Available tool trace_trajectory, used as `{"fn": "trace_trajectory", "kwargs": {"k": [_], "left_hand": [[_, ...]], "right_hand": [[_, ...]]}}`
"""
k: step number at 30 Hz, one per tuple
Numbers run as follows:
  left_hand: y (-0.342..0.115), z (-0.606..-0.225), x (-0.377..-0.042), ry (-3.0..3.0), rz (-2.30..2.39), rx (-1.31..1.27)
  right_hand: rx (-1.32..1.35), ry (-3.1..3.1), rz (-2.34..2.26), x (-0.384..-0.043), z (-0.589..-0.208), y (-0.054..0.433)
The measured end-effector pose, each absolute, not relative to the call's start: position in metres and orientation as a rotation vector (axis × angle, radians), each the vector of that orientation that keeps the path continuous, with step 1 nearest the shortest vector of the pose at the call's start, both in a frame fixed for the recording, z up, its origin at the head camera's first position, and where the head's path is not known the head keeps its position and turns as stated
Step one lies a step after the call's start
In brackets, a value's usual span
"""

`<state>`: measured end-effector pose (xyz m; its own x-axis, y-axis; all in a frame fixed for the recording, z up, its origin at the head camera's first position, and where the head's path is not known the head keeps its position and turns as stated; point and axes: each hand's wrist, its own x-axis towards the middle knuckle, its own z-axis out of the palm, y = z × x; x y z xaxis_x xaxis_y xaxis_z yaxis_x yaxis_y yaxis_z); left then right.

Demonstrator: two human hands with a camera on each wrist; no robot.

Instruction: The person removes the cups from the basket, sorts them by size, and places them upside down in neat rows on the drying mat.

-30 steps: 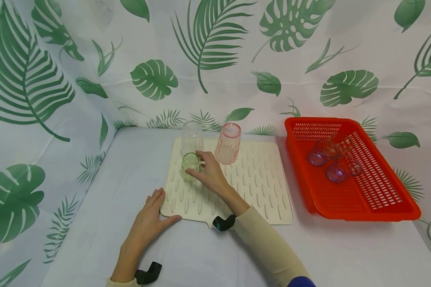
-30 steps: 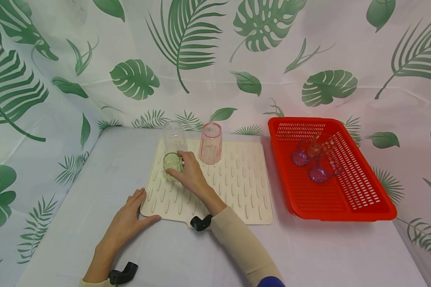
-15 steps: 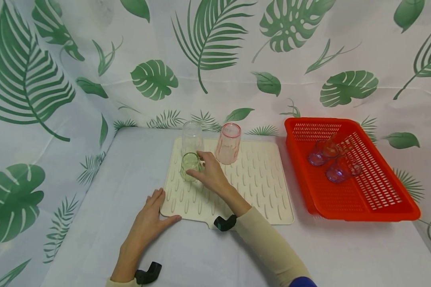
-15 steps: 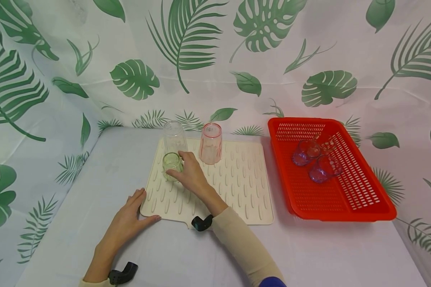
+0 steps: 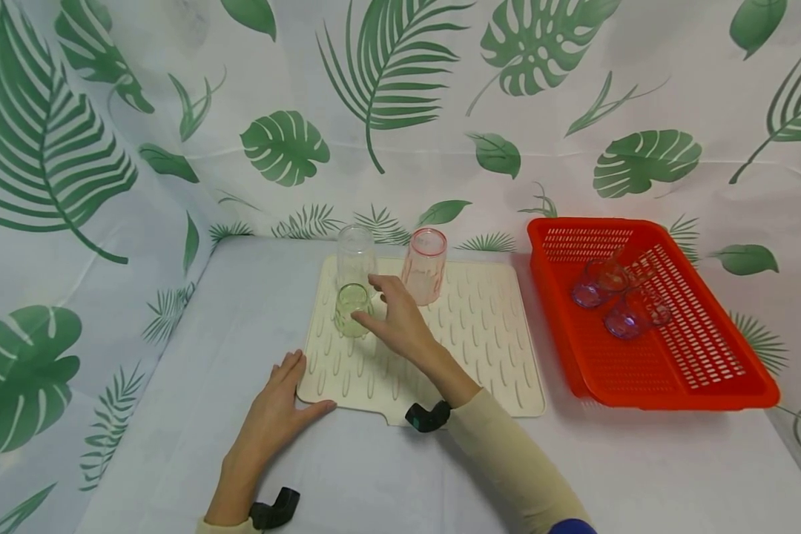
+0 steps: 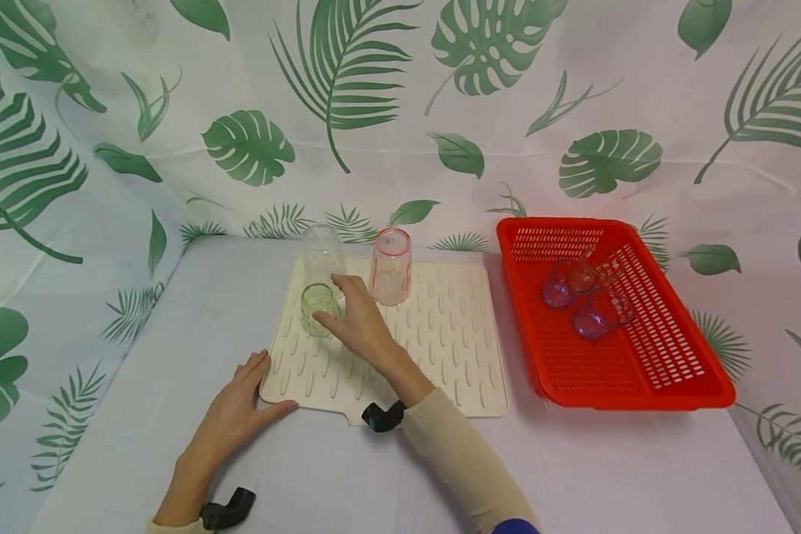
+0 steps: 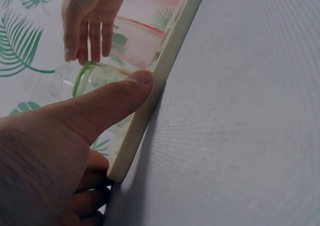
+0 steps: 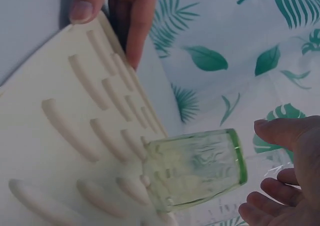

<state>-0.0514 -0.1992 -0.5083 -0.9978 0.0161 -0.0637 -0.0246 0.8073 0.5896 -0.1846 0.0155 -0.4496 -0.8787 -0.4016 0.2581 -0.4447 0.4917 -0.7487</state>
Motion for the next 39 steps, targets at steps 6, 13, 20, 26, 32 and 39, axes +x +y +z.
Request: {"fn": "trace_trajectory", "kwargs": {"k": [6,13,20,26,32,39], "left_hand": [[-0.199,-0.509,-0.051,2.928,0.956,0.005],[-0.2,-0.511,-0.051,2.936,0.962,0.012],[-0.2,-0.511,-0.051,2.926,0.964,0.007],[-0.2,-0.511,-0.051,2.911,0.965,-0.013],[-0.2,-0.511,-0.051,2.937,0.966,0.01],[-0.2,-0.511,-0.052,2.954,0.956,0.024]], "right_hand": [[0.813,-2.616,1.319,-0.18,-0.437,0.018],[0.862,-2.549,1.293,-0.173,-0.416,0.026],[0.851,-2.524,1.264,-0.172,-0.4,0.038],[0.821,-2.513,1.261,-0.173,-0.388,0.051],[0.804,-2.46,1.263,-0.176,-0.379,0.066],[0.779,-2.411,1.228,-0.18,-0.369,0.084]]}}
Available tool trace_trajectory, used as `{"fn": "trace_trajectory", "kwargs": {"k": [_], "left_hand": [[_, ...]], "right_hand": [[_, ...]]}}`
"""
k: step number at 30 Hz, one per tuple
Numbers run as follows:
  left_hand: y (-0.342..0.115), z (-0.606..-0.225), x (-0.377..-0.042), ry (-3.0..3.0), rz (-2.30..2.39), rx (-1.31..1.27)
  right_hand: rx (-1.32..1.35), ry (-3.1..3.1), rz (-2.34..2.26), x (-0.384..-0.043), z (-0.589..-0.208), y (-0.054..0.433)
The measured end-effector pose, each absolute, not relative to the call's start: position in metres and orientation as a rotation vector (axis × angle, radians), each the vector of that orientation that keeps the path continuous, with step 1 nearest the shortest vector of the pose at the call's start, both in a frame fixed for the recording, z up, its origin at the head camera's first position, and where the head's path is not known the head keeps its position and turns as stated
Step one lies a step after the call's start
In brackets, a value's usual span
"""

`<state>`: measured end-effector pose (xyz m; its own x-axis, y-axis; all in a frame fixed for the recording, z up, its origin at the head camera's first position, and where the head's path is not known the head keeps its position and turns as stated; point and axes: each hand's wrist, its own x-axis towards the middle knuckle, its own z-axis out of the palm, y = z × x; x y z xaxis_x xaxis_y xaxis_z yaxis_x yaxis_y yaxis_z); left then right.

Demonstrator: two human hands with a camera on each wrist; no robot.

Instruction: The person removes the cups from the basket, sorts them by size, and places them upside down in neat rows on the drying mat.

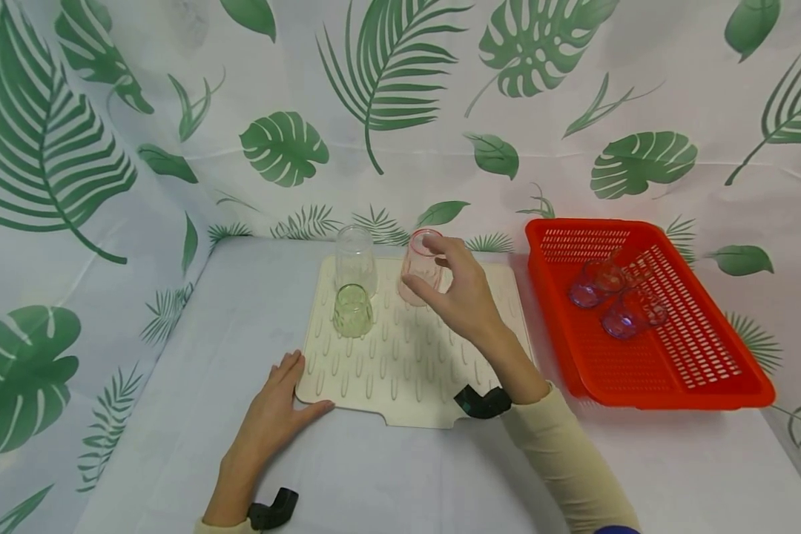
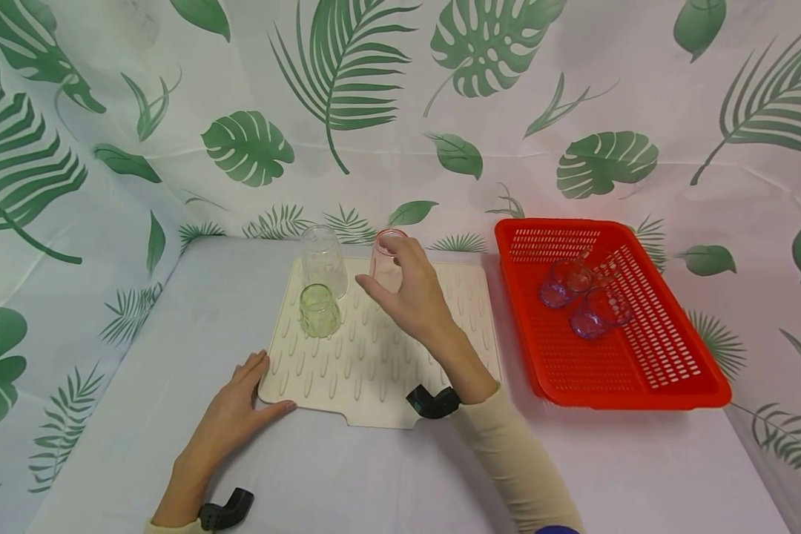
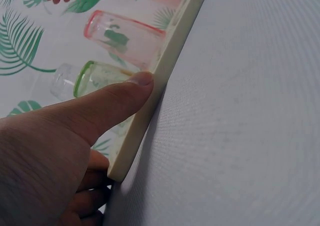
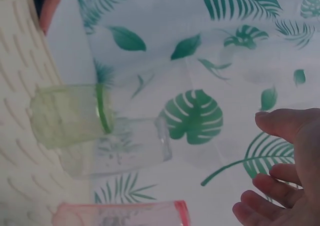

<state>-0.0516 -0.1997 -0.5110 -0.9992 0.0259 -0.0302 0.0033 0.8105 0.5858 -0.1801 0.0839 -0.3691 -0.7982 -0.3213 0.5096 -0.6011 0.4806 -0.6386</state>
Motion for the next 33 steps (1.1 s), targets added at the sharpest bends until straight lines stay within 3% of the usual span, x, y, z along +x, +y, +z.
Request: {"fn": "trace_trajectory", "kwargs": {"k": [21,33], "left_hand": [[-0.2,-0.51,-0.052,2.929,0.962,0.0],[-0.199,-0.509,-0.051,2.907,0.973,-0.016]], "right_hand": [[0.521,-2.409,1.155,-0.193,-0.335,0.15],[0.195,-2.539,1.052,-0.203,-0.334,0.204]]}}
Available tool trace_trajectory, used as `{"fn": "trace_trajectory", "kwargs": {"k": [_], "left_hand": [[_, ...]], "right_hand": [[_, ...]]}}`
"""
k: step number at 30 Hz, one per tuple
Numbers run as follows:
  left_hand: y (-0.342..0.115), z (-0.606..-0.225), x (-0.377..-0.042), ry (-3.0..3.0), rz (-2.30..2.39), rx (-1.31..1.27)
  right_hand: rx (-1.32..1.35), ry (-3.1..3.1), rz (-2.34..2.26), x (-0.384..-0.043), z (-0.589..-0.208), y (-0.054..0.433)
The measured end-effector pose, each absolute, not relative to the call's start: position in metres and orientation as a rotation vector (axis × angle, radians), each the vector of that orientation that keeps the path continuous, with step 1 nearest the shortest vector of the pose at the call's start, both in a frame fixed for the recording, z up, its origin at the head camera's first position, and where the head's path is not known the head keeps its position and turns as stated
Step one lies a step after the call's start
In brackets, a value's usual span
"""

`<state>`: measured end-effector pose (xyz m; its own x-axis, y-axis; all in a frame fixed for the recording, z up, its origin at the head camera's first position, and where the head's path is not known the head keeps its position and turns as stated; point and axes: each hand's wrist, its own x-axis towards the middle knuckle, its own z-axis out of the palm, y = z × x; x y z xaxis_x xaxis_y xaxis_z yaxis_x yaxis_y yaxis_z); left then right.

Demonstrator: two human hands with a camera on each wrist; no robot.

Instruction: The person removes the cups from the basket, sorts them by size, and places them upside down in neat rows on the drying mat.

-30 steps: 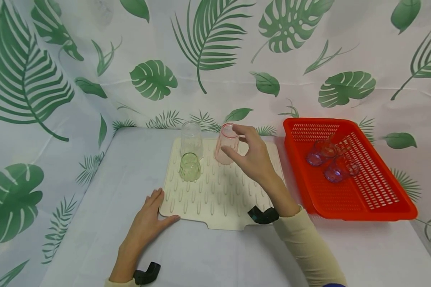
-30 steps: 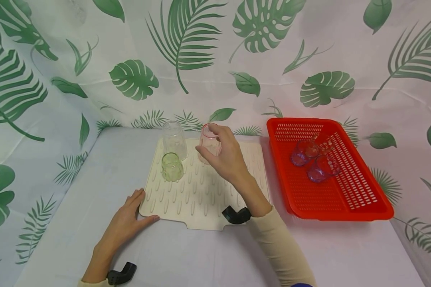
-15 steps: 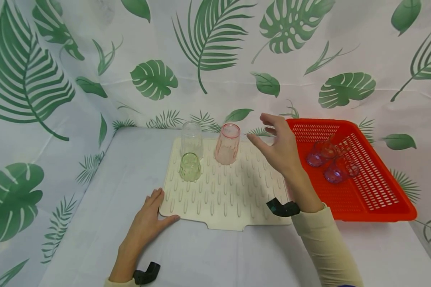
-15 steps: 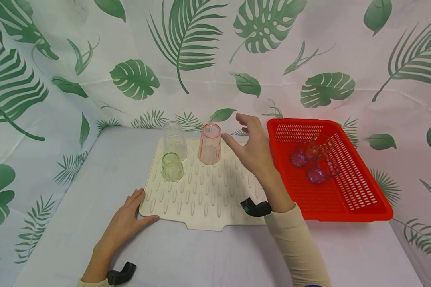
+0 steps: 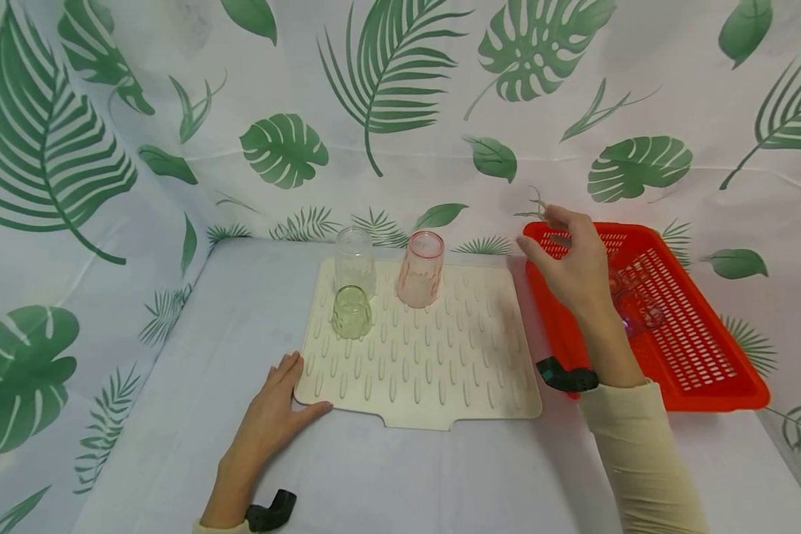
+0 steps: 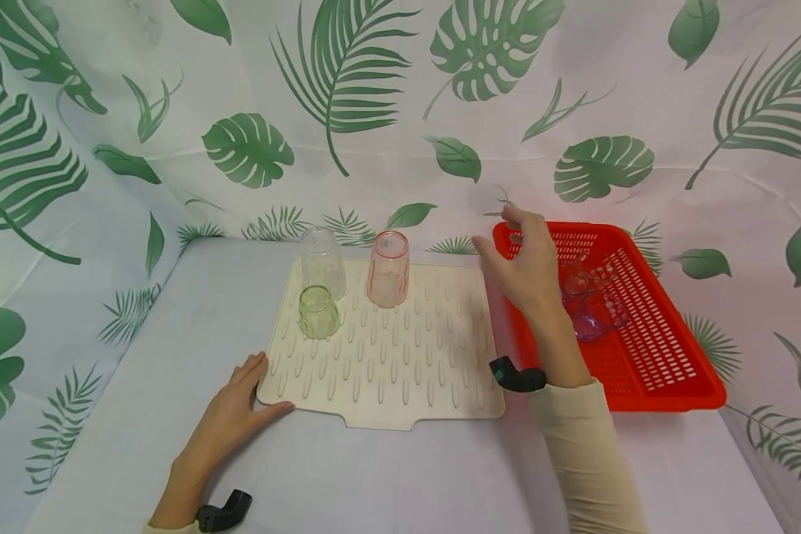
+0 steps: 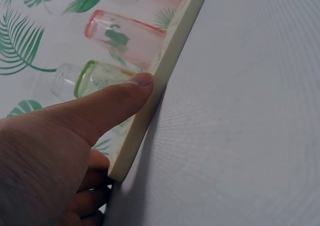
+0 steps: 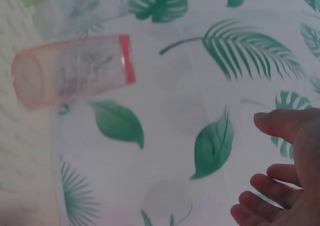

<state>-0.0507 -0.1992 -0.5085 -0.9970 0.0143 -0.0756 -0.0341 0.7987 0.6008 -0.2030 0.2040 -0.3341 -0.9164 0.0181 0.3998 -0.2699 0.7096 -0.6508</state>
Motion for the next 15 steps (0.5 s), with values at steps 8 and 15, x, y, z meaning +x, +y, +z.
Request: {"fn": "trace_trajectory", "kwargs": {"k": [8,15], "left_hand": [[-0.2,-0.509,-0.05,2.898,0.991,-0.016],[-0.2,-0.51,-0.051,2.895,0.976,-0.022]], "right_hand": [[-0.005,-2.639,1.052,-0.21,-0.337,0.236],[-0.093,-2.678,0.995,-0.216,-0.342,0.263]]}}
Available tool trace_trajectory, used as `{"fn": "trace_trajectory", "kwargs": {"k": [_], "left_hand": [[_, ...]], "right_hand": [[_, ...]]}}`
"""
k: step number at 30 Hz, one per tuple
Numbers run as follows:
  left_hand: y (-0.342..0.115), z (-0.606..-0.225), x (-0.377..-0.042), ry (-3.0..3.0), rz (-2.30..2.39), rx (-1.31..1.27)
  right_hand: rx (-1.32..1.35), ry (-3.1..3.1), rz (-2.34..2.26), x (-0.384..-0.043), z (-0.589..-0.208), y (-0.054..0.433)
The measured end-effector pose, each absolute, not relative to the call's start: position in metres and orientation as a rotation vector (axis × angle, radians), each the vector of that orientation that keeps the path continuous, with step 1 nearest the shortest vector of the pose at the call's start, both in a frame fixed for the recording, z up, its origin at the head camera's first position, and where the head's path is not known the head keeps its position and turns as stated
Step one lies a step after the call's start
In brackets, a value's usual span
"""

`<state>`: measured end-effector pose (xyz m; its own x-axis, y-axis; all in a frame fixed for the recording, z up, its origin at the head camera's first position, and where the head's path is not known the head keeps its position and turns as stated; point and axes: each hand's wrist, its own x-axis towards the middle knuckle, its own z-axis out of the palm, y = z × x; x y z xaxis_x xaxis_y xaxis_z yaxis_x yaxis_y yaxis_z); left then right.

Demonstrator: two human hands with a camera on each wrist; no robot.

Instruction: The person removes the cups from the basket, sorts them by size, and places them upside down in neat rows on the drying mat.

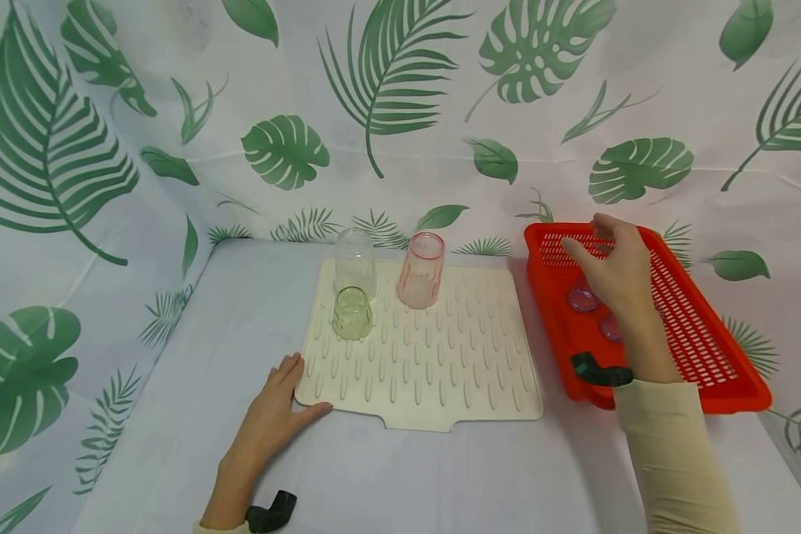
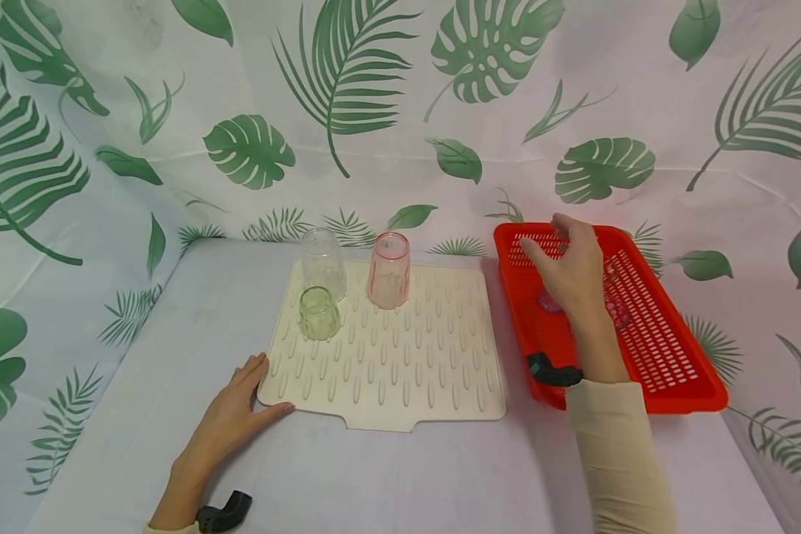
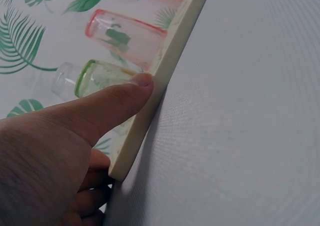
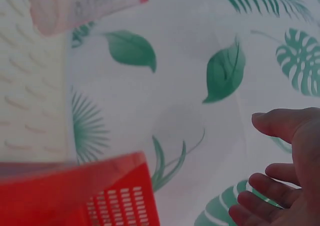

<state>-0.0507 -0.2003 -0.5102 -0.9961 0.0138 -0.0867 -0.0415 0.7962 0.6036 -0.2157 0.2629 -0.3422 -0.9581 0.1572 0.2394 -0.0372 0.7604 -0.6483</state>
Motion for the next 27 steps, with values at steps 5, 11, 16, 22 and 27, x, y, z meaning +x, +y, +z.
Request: {"fn": "trace_trajectory", "kwargs": {"k": [5,11,16,22,27], "left_hand": [[-0.2,-0.51,-0.051,2.894,0.981,-0.02],[-0.201,-0.512,-0.051,2.903,0.995,-0.005],[-0.201,-0.511,-0.05,2.9,0.998,-0.005],[-0.202,-0.511,-0.05,2.897,1.003,-0.01],[-0.202,-0.512,-0.05,2.904,0.999,-0.009]], "right_hand": [[-0.113,-2.716,0.97,-0.221,-0.351,0.283],[-0.151,-2.777,0.94,-0.226,-0.362,0.3],[-0.193,-2.837,0.905,-0.232,-0.369,0.31],[-0.204,-2.897,0.852,-0.237,-0.376,0.319],[-0.214,-2.921,0.816,-0.241,-0.382,0.323]]}}
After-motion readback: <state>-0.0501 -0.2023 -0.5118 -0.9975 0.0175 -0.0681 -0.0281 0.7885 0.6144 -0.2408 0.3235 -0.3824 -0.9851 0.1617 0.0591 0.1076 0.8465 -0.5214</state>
